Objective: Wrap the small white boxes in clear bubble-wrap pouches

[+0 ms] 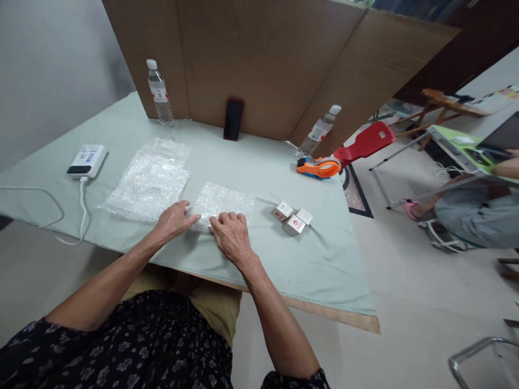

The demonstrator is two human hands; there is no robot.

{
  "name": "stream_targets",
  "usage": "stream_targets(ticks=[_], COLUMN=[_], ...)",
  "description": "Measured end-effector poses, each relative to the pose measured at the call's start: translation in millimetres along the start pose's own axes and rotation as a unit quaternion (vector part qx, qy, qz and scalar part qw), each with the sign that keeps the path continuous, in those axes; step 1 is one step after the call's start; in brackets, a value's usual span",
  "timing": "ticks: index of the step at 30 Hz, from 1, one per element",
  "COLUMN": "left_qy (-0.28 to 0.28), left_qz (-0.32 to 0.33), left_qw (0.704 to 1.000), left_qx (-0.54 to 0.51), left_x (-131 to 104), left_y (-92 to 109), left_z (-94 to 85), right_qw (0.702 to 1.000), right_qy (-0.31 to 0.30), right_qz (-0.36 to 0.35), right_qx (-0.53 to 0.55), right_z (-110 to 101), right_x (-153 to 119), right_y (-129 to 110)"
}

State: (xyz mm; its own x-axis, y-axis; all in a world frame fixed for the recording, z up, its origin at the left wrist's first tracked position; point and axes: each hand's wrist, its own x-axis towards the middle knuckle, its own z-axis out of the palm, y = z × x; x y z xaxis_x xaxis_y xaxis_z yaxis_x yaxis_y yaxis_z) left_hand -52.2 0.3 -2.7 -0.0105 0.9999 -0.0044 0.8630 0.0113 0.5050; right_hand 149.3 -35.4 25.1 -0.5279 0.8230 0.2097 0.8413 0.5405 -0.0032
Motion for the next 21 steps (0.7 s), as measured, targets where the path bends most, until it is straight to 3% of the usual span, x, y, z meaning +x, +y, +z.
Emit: stream_targets(ticks=[7,12,15,21], left_qy=[-0.081,-0.086,-0.077,-0.130], left_qz=[-0.055,-0.040,-0.065,-0.130], left_qw=[0.994,0.978,0.949,0.868], left_qx=[-0.040,-0.183,-0.299,-0.461], left_x=[15.0,16.5,12.7,10.3], left_y=[-0.1,12.4,25.9,51.4], left_z=[-5.8,-4.8,0.1,5.3], right_qw=[1.000,0.999,0.999,1.000], right_qy=[0.006,0.011,0.009,0.009], right_qz=[-0.018,-0.023,-0.025,-0.020], right_qx=[-0.011,-0.021,-0.028,-0.002], right_z=[0.1,1.0,1.5,-0.3], right_x=[0.7,1.9,2.4,-0.3], right_y=[2.3,1.9,1.4,2.2])
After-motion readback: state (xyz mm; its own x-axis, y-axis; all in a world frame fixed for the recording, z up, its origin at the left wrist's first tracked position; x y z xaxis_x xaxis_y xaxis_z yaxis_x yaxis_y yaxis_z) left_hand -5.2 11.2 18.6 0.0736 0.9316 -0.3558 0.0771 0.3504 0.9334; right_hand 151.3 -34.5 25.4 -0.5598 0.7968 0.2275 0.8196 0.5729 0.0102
